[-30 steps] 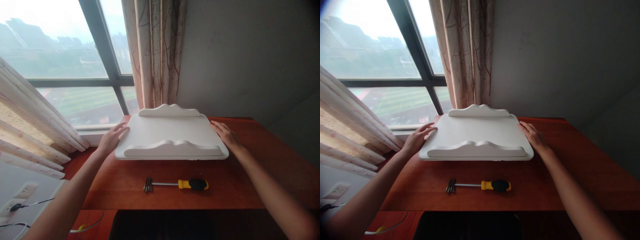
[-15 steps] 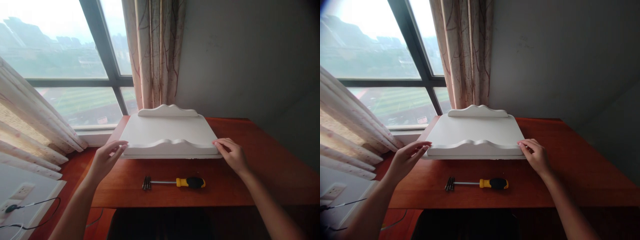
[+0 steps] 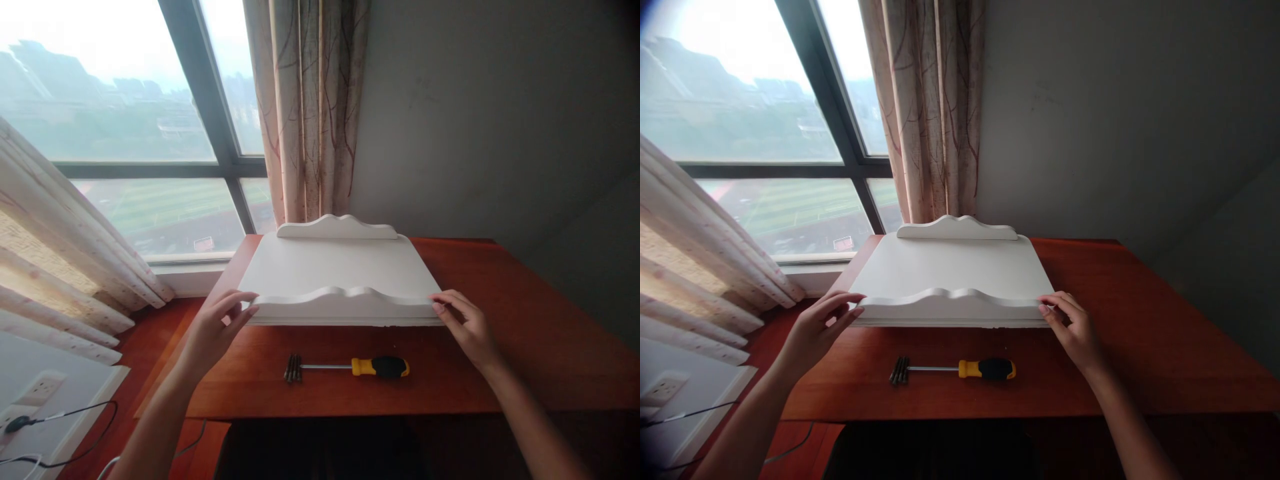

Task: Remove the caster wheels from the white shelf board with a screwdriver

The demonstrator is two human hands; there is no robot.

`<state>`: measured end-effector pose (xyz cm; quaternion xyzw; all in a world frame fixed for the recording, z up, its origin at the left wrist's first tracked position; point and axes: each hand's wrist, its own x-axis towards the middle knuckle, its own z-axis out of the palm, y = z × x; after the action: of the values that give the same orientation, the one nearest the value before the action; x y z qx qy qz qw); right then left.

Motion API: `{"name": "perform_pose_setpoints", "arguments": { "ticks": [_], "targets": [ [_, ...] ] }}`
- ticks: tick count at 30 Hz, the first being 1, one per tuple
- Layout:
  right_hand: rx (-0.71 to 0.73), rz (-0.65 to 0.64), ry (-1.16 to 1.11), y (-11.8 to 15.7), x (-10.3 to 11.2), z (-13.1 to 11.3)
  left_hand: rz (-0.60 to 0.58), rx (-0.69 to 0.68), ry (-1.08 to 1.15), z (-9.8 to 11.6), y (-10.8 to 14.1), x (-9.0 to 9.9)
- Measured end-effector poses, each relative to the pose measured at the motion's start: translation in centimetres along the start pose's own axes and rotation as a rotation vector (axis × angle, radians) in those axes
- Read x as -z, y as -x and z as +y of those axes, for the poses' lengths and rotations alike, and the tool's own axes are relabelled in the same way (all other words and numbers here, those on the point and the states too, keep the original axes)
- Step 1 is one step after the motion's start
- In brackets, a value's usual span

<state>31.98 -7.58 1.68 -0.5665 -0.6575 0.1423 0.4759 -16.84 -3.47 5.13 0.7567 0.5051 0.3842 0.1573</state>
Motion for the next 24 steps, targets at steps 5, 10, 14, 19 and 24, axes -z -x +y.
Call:
{"name": "perform_pose_setpoints", "arguments": {
  "ticks": [5, 10, 14, 19, 24],
  "targets": [
    [-0.003, -0.045, -0.013, 1.0, 1.0, 0.2, -0.016, -0.034, 0.010, 0.6, 0.9, 0.2],
    [-0.030, -0.057, -0.046, 1.3, 1.1, 0.4, -0.028, -0.046, 0.014, 0.7, 1.3, 0.6],
    [-0.064, -0.046, -0.067, 1.3, 0.8, 0.2, -0.037, -0.032, 0.017, 0.1, 1.4, 1.1],
    [-0.068, -0.037, -0.066, 1.4, 0.3, -0.5, -0.025, -0.031, 0.012, -0.4, 1.2, 1.6],
    [-0.062, -0.006, -0.077, 1.7, -0.4, -0.4, -0.022, -0.030, 0.000, -0.7, 1.2, 1.8]
  ]
}}
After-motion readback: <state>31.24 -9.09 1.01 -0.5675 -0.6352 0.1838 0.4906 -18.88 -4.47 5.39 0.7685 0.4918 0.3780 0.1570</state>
